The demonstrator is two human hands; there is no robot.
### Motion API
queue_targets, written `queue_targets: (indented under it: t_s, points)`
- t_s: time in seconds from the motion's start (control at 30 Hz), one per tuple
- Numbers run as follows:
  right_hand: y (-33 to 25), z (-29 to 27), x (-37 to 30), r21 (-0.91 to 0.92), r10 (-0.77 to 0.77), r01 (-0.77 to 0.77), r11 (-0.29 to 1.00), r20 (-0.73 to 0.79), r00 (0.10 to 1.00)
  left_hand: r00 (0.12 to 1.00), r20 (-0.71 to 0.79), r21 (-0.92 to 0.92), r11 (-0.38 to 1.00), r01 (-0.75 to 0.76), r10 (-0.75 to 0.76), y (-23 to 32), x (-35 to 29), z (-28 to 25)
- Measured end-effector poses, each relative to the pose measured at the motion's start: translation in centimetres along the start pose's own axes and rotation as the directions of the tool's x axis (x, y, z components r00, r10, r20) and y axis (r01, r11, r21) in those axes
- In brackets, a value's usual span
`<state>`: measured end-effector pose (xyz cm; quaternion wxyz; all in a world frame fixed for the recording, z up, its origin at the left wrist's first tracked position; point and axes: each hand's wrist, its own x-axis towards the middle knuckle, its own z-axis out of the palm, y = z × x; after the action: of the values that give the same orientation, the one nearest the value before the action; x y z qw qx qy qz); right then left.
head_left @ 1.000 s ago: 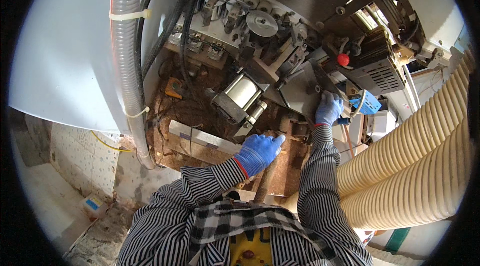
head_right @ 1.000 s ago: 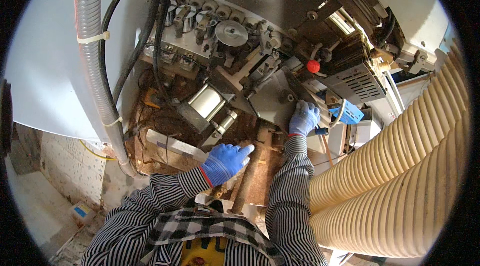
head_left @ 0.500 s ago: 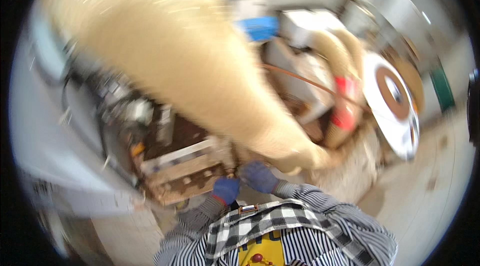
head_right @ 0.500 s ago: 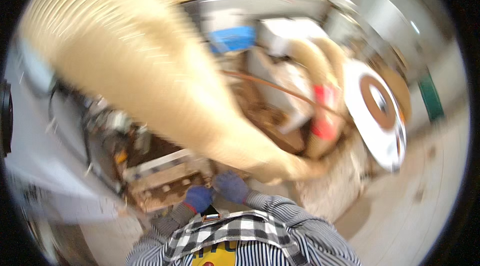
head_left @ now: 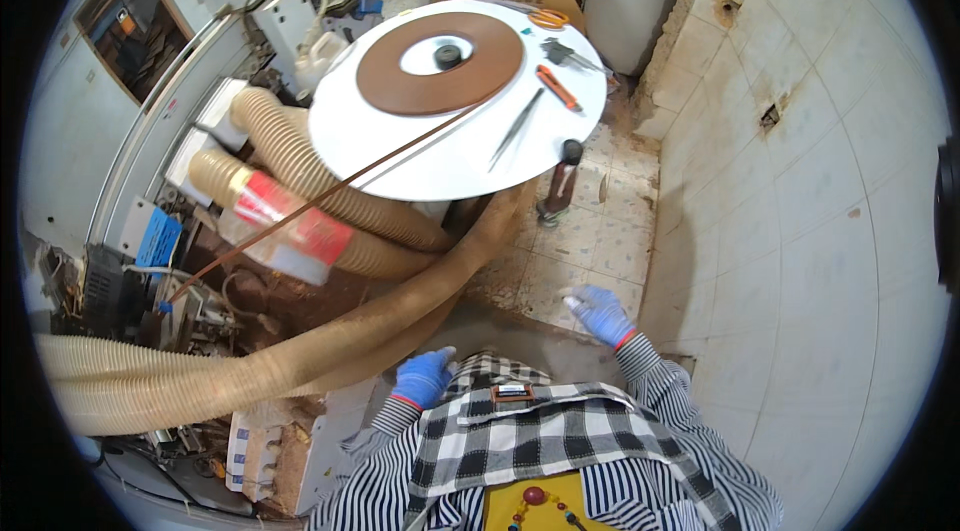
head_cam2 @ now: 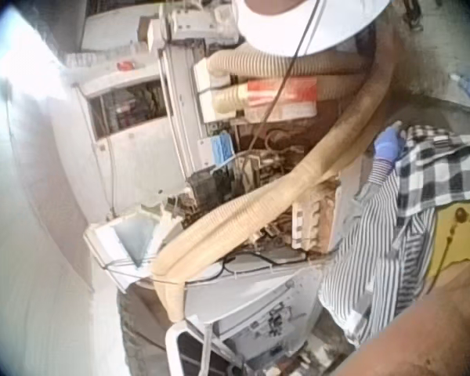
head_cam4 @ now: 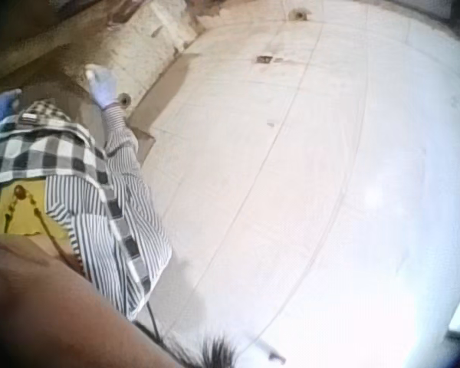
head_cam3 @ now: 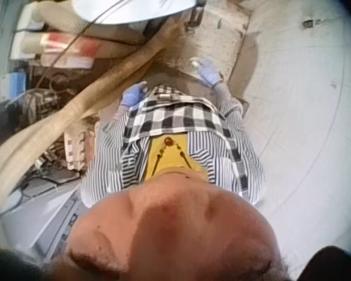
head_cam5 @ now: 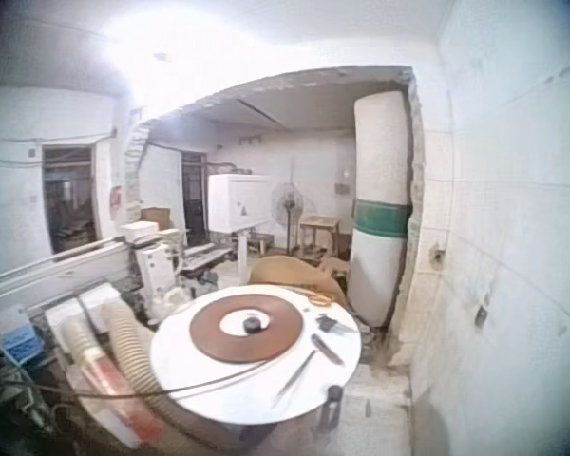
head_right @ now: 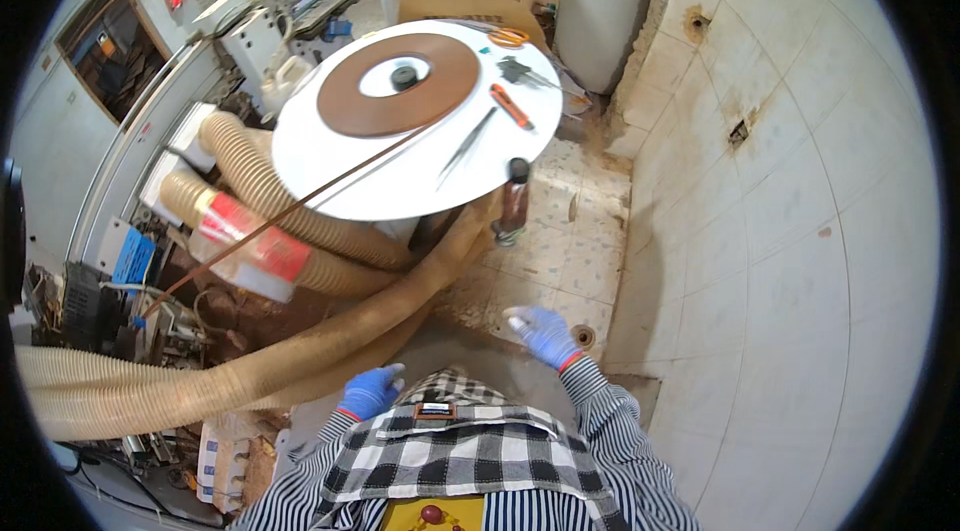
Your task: The person operates a CNC woodworking machine, placing rectangular wooden panels onto the conveyor, adjusting the machine via a touchscreen interface, and stacking processed panels. The person wears blue gloves and a checkered apron while handling the wood pieces.
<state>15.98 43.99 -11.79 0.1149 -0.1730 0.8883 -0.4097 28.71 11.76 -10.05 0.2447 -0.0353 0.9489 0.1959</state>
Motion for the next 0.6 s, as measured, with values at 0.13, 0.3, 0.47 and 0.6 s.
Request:
queue_targets:
  t_s: [0.13,0.3,0.47,0.6]
  points:
    - [8.1,-12.6,6.2,-0.076,0.121,-0.146,0.986,-0.269,0.956,0.958,-0.09,-0.21,0.935,-0.286,0.273,7.7,9.1,-2.2]
    - [22.6,-23.8,7.3,-0.112,0.141,-0.21,0.971,-0.442,0.886,0.807,-0.047,-0.489,0.691,-0.532,0.588,27.7,23.9,-6.1]
    - [30.8,-31.6,11.9,0.08,0.416,-0.42,0.904,-0.39,0.821,0.665,0.283,-0.367,0.719,-0.59,0.691,42.4,37.3,-7.7]
    - [38.3,-34.0,20.8,-0.051,0.388,-0.407,0.912,-0.216,0.896,0.702,0.486,-0.048,0.818,-0.573,0.52,50.1,48.2,-10.1]
